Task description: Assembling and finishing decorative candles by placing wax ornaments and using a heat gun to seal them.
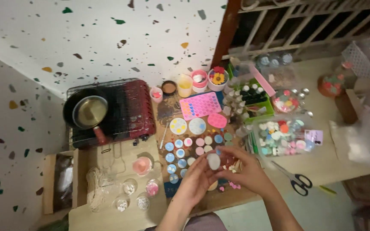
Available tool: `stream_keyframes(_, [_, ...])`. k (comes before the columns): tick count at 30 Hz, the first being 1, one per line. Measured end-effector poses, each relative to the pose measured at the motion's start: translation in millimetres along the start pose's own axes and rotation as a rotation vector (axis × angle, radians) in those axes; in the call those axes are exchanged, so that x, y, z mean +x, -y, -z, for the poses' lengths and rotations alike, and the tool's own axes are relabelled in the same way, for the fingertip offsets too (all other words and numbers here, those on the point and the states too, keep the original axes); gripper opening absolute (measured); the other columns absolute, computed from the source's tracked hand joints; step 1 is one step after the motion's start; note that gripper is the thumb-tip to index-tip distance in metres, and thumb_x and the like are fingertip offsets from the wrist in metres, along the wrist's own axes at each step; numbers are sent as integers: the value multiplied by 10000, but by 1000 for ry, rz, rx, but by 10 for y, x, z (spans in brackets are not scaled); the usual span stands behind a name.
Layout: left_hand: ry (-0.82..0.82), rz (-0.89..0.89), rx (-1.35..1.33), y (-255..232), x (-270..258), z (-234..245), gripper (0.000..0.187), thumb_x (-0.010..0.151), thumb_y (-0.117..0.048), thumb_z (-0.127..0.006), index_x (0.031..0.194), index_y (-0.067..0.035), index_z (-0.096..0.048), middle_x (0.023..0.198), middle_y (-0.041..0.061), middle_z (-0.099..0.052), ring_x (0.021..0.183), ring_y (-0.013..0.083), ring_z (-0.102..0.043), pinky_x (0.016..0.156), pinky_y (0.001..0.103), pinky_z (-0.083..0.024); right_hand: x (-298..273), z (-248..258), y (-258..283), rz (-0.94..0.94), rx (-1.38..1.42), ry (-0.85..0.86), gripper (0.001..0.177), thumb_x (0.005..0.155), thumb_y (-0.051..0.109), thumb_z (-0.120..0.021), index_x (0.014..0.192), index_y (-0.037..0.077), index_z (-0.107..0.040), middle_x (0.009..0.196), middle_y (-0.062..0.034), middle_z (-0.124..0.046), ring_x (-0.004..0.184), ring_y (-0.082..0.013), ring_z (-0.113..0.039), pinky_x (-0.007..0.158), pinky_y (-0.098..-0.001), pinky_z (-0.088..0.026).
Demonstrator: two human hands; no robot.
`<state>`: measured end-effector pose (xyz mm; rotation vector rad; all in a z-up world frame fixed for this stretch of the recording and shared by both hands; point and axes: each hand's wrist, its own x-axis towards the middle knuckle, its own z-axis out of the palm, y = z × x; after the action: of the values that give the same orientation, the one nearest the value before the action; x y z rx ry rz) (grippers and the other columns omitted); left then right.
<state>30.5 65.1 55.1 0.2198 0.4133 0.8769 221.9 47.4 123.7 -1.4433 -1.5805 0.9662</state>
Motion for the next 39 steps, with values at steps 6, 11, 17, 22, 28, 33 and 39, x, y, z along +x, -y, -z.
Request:
stream_keyframes(6, [-85, 111, 57, -29, 2, -165, 468, 1042, -335, -494, 1431, -88, -571, 1206, 111, -679, 846, 129, -588, 613, 230, -419, -342, 11, -1597, -572, -21, -405, 310, 859, 167, -765, 1146, 53, -796, 968, -93, -814, 822, -169, -735, 764, -281, -557])
stream_keyframes(11, [-36, 110, 82, -77, -46, -257, 481, 1039, -361, -499, 1455, -125, -547, 1197, 129, -674, 844, 141, -575, 650, 247, -424, -910, -560, -3118, -489, -436, -270, 236, 793, 272, -762, 945, 101, -820, 870, -58, -782, 751, -221, -698, 721, -339, -551])
stream_keyframes(17, [21, 101, 113, -53, -83, -230, 508, 1058, -268, -499, 1514, -46, -491, 1231, 151, -653, 908, 172, -637, 699, 263, -507, -994, -860, -3234, -195, -615, -256, 259, 733, 198, -794, 978, 113, -790, 983, -44, -715, 930, -231, -646, 849, -364, -508])
stream_keyframes(22, [60, 83, 106, -45, -101, -146, 514, 1030, -183, -565, 1510, -19, -483, 1243, 181, -630, 940, 215, -654, 752, 291, -556, -997, -882, -3238, -287, -650, -238, 325, 700, 241, -823, 1002, 137, -767, 1030, -40, -688, 963, -230, -641, 841, -352, -523])
stream_keyframes(28, [28, 82, 66, -30, -106, -172, 494, 1018, -155, -589, 1489, -24, -515, 1213, 156, -620, 883, 220, -647, 736, 298, -573, -925, -1007, -3288, -192, -888, -256, 343, 708, 421, -786, 977, 208, -780, 960, 1, -666, 901, -247, -634, 772, -387, -514])
stream_keyframes(33, [43, 91, 90, -31, -121, -188, 486, 1041, -219, -554, 1499, -61, -513, 1180, 139, -641, 911, 211, -631, 764, 306, -546, -872, -990, -3155, -130, -966, -261, 134, 802, 313, -720, 856, 202, -773, 884, -12, -673, 797, -250, -649, 747, -416, -499])
stream_keyframes(39, [0, 99, 127, -61, -132, -165, 521, 1036, -330, -531, 1494, -84, -539, 1170, 108, -660, 913, 177, -583, 787, 333, -497, -938, -779, -3358, -521, 50, -468, 203, 846, 58, -712, 1019, 52, -819, 897, -60, -816, 782, -169, -721, 754, -280, -569])
